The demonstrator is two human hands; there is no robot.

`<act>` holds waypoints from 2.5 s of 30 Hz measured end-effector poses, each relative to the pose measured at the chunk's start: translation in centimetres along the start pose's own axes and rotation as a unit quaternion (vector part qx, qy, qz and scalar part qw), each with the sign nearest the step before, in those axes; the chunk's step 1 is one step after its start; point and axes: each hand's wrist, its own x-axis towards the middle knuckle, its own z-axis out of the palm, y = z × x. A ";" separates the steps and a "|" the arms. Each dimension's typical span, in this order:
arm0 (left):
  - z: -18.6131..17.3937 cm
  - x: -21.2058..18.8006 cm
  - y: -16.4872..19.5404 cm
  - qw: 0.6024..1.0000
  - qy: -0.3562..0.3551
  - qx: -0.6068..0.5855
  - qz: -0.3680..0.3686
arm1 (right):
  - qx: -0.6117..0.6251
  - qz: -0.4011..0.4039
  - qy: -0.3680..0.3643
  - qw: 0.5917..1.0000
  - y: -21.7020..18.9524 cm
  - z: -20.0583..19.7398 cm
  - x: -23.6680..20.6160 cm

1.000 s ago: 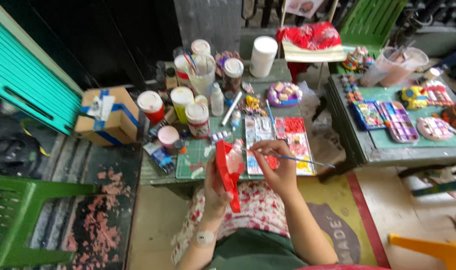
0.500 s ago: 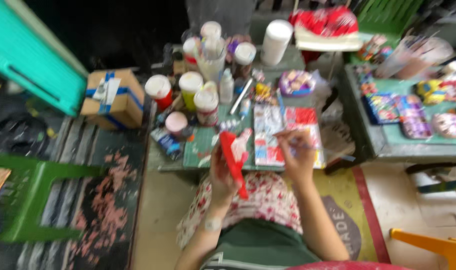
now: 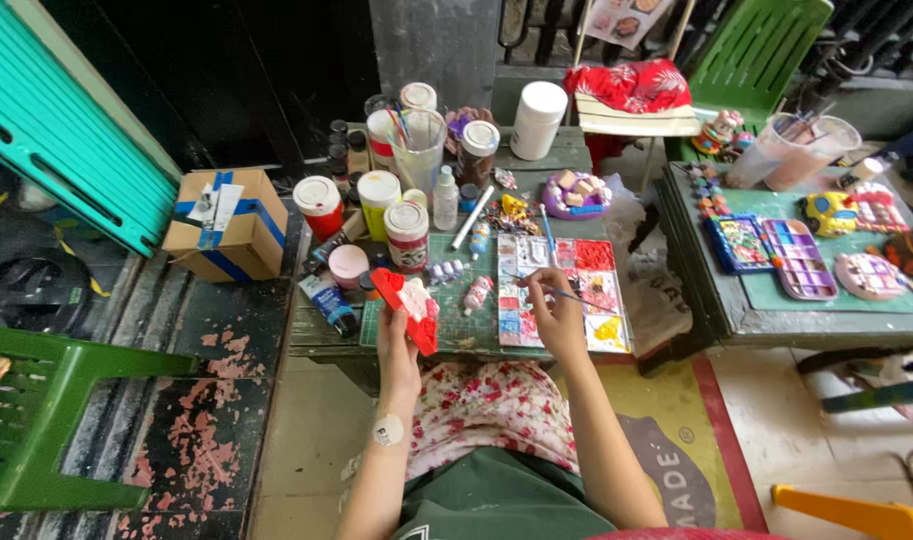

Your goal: The person sits at a cluttered craft table holding a small white figurine in a red plastic tray and paints it with a brush, dipping the brush into a watercolor palette between strokes and turning the figurine to reach different surfaces.

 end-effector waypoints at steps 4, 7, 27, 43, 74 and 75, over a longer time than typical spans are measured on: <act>0.0 -0.1 0.7 0.999 -0.038 -0.019 0.018 | -0.096 0.023 0.070 0.993 1.6 -2.1 -0.5; -0.1 -0.5 1.0 0.994 -0.085 -0.006 0.074 | -0.085 -0.001 0.066 0.994 2.3 -3.4 -1.0; 1.0 -2.8 3.3 0.987 -0.089 0.079 0.109 | -0.253 -0.020 -0.001 0.967 -0.3 -1.0 -0.7; 3.8 -3.7 3.5 0.966 -0.237 0.054 0.093 | 0.244 -0.002 -0.073 0.967 -6.4 -0.5 -1.5; 4.5 -5.0 6.5 0.953 -0.211 0.162 0.142 | -0.037 -0.177 -0.045 0.983 -15.3 2.1 -3.1; 4.4 -5.0 6.4 0.956 -0.210 0.152 0.136 | -0.035 -0.190 -0.047 0.980 -15.3 2.2 -3.1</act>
